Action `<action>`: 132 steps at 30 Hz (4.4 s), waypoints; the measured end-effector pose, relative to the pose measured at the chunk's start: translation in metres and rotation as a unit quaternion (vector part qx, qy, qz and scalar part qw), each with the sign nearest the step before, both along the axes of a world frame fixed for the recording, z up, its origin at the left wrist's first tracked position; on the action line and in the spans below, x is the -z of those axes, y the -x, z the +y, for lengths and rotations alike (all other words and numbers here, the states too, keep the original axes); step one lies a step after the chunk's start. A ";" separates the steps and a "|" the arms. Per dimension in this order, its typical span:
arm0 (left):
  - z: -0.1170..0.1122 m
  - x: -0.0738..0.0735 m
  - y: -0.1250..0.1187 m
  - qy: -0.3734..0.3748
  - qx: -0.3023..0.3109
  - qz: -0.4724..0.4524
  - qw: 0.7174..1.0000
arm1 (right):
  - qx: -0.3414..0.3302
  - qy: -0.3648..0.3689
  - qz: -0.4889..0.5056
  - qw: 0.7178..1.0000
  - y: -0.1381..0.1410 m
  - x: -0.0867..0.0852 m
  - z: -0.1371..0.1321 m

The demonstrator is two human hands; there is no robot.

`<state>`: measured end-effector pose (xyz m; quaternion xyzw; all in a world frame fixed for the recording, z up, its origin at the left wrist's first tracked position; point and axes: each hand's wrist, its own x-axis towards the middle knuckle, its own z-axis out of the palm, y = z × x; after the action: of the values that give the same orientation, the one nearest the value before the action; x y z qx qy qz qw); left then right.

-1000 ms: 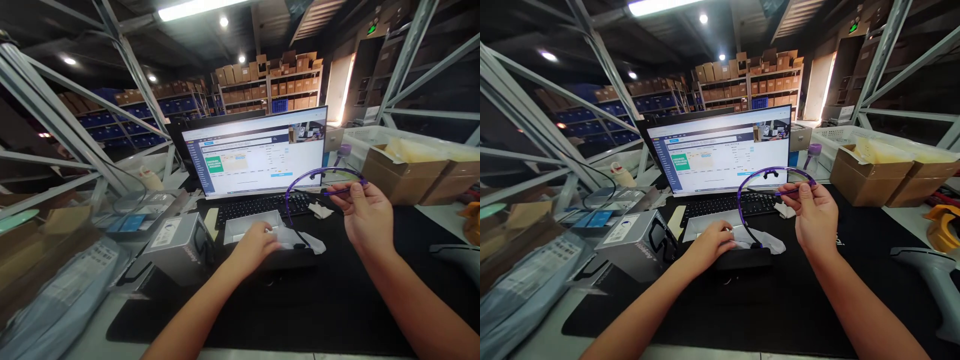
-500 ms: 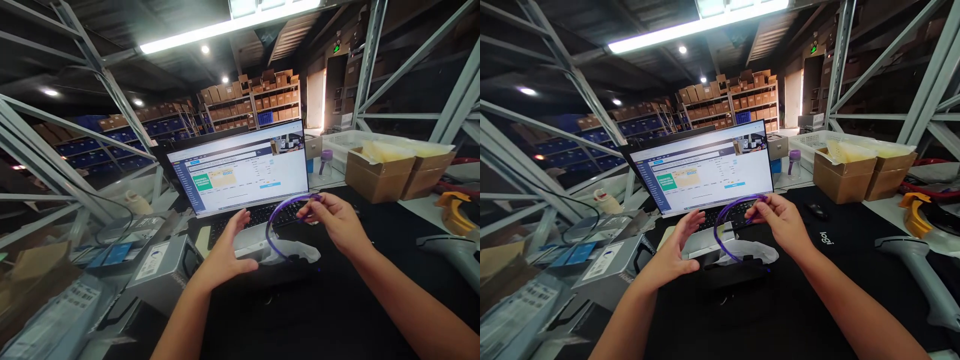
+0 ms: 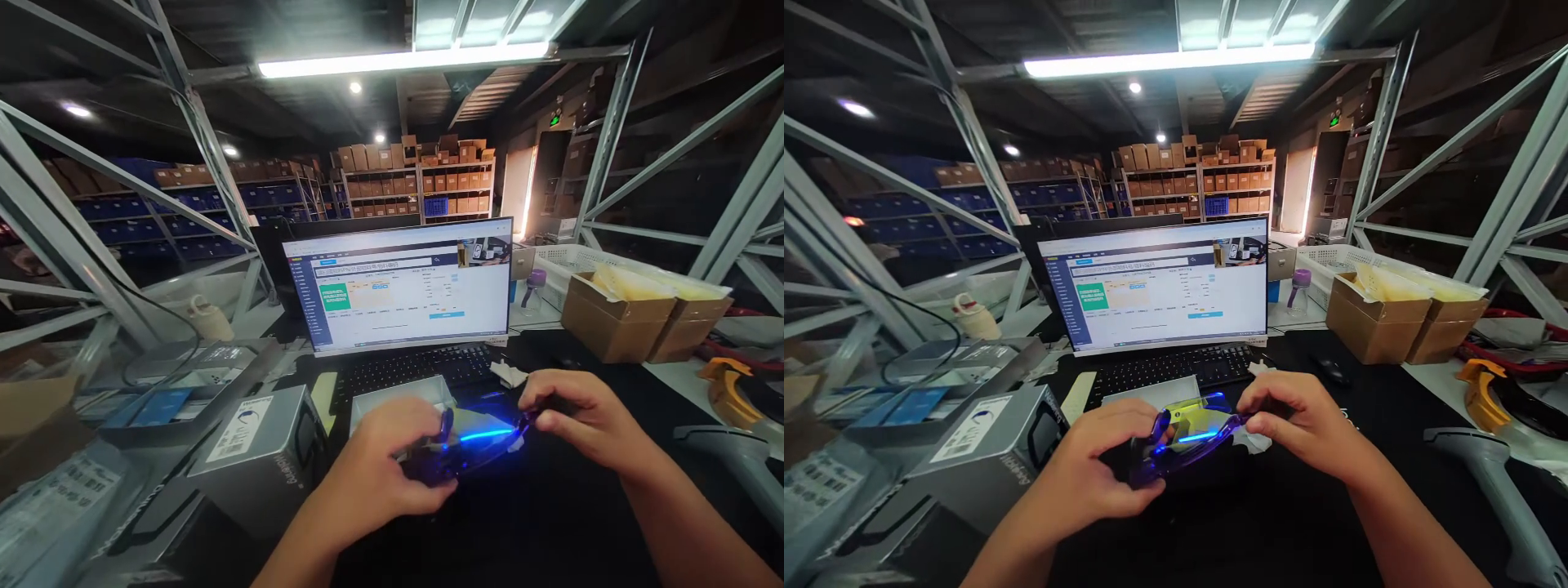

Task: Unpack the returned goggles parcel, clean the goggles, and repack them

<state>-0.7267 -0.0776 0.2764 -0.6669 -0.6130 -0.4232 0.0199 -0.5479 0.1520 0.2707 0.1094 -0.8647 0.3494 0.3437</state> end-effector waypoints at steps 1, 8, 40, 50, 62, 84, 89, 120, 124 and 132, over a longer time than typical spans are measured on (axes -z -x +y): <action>-0.004 -0.001 0.001 -0.023 -0.009 0.020 0.999 | 0.026 -0.007 0.019 0.999 -0.002 -0.002 0.003; -0.014 -0.001 0.024 -0.177 -0.146 0.112 0.967 | 0.397 0.049 -0.045 0.915 0.033 0.035 0.067; 0.015 0.023 0.024 -0.196 -0.068 0.264 0.942 | 0.401 0.201 -0.068 0.891 0.044 0.044 0.087; 0.017 0.027 0.024 -0.220 -0.092 0.244 0.940 | 0.121 0.536 -0.058 0.834 0.039 0.019 0.042; 0.038 0.050 -0.007 -0.195 -0.237 0.201 0.930 | 0.033 0.666 -0.030 0.744 0.065 0.053 -0.067; 0.040 0.051 -0.016 -0.240 -0.256 0.292 0.890 | -0.041 0.373 0.012 0.927 0.044 0.040 -0.054; 0.043 0.063 -0.021 -0.259 -0.236 0.306 0.885 | 0.096 0.315 0.043 0.943 0.046 0.043 -0.074; 0.047 0.063 -0.007 -0.206 -0.244 0.129 0.939 | -0.035 0.528 -0.001 0.848 0.054 0.047 -0.055; 0.047 0.065 -0.012 -0.218 -0.249 0.215 0.919 | -0.025 0.474 -0.031 0.880 0.053 0.052 -0.073; 0.051 0.075 -0.024 -0.259 -0.213 0.285 0.898 | 0.027 0.634 0.032 0.772 0.055 0.036 -0.063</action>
<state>-0.7023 -0.0264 0.2015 -0.5834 -0.5771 -0.3445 0.4559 -0.6029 0.0886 0.2344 -0.1458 -0.4379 0.8052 0.3724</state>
